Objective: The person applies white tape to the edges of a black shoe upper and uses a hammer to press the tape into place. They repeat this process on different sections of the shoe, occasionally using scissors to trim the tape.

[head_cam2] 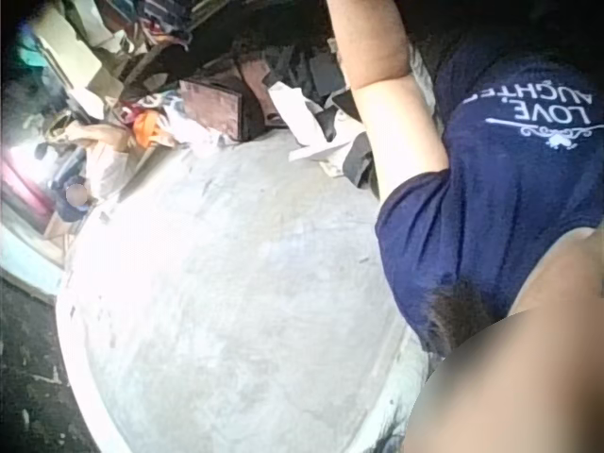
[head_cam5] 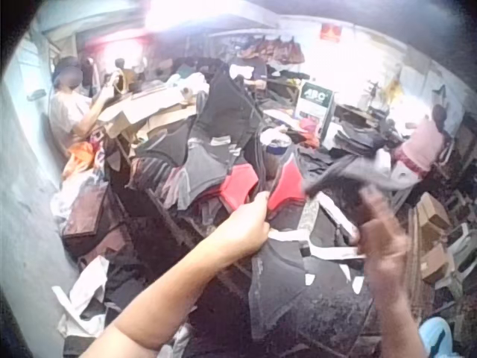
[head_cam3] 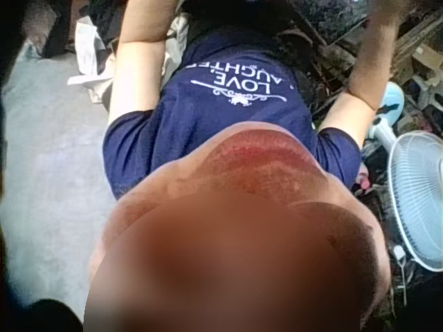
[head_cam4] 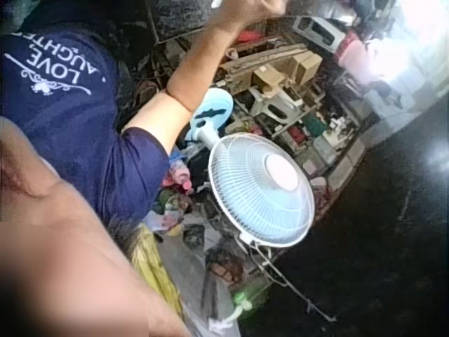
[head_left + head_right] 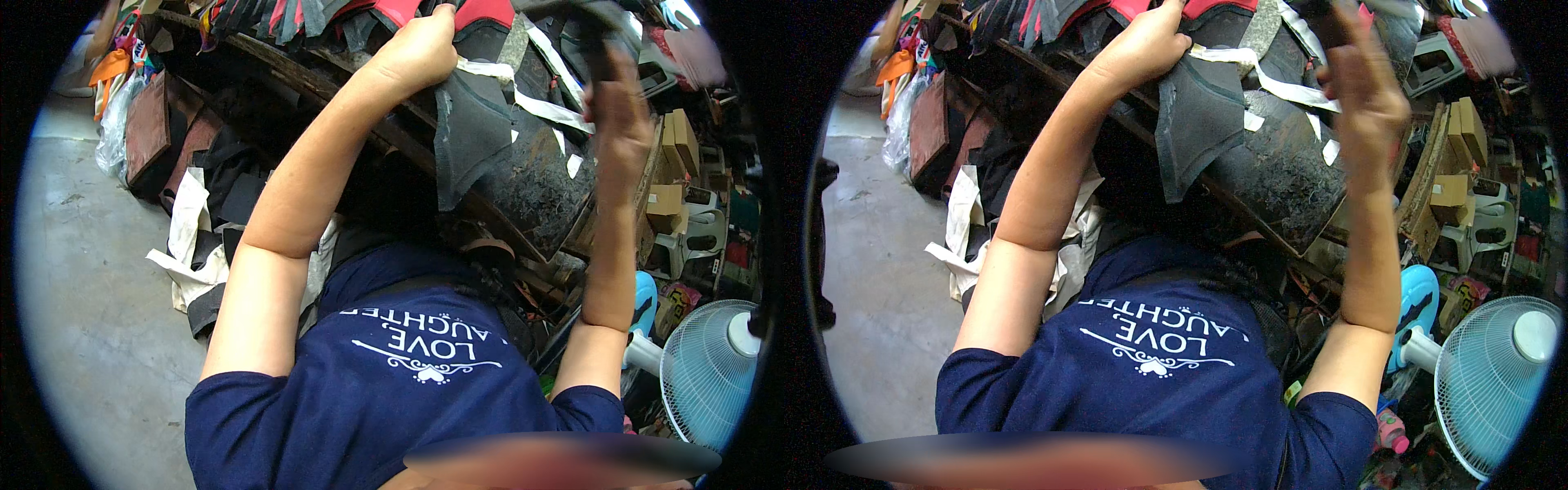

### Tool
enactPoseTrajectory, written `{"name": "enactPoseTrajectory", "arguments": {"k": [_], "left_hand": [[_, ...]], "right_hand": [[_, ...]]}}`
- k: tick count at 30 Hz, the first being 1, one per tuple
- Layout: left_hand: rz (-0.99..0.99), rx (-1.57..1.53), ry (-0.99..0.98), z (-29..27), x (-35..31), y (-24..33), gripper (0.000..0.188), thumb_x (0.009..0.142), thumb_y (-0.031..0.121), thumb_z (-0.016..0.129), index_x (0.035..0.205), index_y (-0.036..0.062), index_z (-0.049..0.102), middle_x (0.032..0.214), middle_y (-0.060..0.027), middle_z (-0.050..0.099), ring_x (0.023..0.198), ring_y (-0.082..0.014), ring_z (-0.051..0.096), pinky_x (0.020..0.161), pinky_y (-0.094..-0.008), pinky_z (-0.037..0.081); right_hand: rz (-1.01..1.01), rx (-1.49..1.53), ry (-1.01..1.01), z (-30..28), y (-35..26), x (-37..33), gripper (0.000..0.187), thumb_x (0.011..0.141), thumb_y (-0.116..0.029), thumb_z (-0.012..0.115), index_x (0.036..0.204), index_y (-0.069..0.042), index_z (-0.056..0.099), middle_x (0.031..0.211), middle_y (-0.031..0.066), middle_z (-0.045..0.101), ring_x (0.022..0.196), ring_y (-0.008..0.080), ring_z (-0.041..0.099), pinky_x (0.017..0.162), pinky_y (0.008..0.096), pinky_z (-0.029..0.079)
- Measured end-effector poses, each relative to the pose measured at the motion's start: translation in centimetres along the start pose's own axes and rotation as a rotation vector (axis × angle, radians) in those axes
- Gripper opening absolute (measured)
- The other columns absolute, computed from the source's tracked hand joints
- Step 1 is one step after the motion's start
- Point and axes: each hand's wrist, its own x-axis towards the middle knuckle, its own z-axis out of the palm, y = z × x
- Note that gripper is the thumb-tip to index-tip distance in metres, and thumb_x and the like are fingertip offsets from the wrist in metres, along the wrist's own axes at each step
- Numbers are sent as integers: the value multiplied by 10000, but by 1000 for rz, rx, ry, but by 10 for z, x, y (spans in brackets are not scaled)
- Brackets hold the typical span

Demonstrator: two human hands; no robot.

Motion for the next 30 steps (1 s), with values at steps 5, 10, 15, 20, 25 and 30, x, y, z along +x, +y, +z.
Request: {"name": "enactPoseTrajectory", "arguments": {"k": [5, 10, 15, 20, 25, 30], "left_hand": [[80, 61, 46, 13, 5, -9, 345, 819, 62, 558, 1133, -68, 501, 957, -350, 628, 978, -475, 615, 874, -507, 486], [59, 48, 75, 18, 6, -13, 483, 815, 84, 546, 1266, -72, 472, 953, -344, 634, 981, -462, 622, 882, -489, 492], [75, -62, 135, 2, -5, -8, 448, 816, 16, 461, 1252, -84, 441, 1052, -360, 605, 1048, -454, 601, 919, -480, 465], [125, -174, 217, -3, -15, -5, 412, 823, 15, 488, 1226, -68, 496, 1090, -306, 624, 1065, -423, 609, 931, -439, 476], [122, -223, 225, 0, -17, -5, 413, 817, 3, 516, 1226, -57, 508, 1111, -292, 626, 1078, -403, 614, 939, -424, 482], [155, -190, 210, -1, -23, -5, 427, 809, -5, 524, 1231, -66, 508, 1118, -298, 622, 1087, -405, 608, 948, -424, 480]], "right_hand": [[-109, -753, -280, 10, 8, -2, 338, 919, -369, 623, 1256, -382, 619, 957, 161, 692, 778, 294, 665, 688, 317, 539], [-36, -114, -14, 0, 5, 2, 354, 963, -193, 606, 1317, -174, 603, 1063, 45, 718, 747, 70, 618, 607, 221, 495], [-112, -627, -253, 23, 21, -16, 372, 902, -340, 652, 1273, -348, 617, 946, 128, 694, 788, 306, 679, 650, 353, 530], [-19, -454, -345, -1, 6, -2, 338, 953, -208, 619, 1285, -146, 631, 1113, 51, 705, 858, 78, 645, 733, 241, 525], [-103, -202, -170, 19, -5, -3, 352, 940, -180, 625, 1292, -164, 624, 885, 23, 716, 683, 101, 634, 613, 239, 514], [-102, -645, -343, 18, 0, -10, 362, 888, -296, 671, 1248, -316, 641, 947, 94, 706, 763, 272, 681, 666, 330, 529]]}}
